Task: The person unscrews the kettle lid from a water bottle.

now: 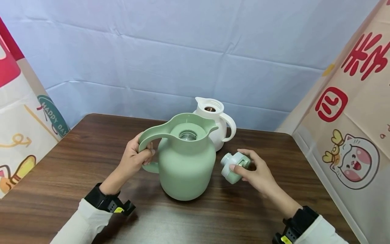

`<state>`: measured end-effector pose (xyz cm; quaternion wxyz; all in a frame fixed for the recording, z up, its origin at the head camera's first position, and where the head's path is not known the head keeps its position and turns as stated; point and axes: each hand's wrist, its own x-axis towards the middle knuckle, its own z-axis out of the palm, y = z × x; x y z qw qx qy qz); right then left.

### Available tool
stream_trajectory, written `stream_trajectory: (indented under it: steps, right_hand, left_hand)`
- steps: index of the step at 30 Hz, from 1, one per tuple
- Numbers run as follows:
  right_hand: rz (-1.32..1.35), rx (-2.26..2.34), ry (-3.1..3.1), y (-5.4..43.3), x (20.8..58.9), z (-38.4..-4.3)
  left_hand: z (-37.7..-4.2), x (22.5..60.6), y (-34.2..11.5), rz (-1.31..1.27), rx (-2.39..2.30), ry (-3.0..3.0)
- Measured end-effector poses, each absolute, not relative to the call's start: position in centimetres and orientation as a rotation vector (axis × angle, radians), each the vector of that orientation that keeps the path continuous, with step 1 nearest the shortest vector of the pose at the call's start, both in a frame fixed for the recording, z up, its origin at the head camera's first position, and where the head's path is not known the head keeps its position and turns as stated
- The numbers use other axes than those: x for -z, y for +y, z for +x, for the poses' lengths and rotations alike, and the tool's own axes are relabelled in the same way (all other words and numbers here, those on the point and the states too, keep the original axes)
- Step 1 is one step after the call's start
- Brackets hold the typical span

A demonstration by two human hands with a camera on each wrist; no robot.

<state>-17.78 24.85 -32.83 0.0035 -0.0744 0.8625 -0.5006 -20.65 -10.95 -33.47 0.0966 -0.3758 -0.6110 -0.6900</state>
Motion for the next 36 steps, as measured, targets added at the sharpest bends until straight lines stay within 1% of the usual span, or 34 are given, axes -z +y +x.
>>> stream_trajectory:
  steps: [9,23,30,36]
  right_hand:
    - [-0.271,1.640,2.784,24.8,34.0,-16.8]
    - [-0.225,1.379,2.957,25.5,34.8,-16.4]
    - [-0.211,1.466,2.961,25.6,35.6,-16.3]
    - [-0.131,1.603,2.849,25.7,36.2,-16.3]
  left_hand:
    - [-20.6,33.3,-11.0,-1.125,2.046,-1.797]
    - [-20.7,33.4,-11.0,-1.113,2.041,-1.810]
    - [-20.7,33.6,-11.0,-1.108,2.047,-1.819]
    - [-20.6,33.5,-11.0,-1.103,2.048,-1.815]
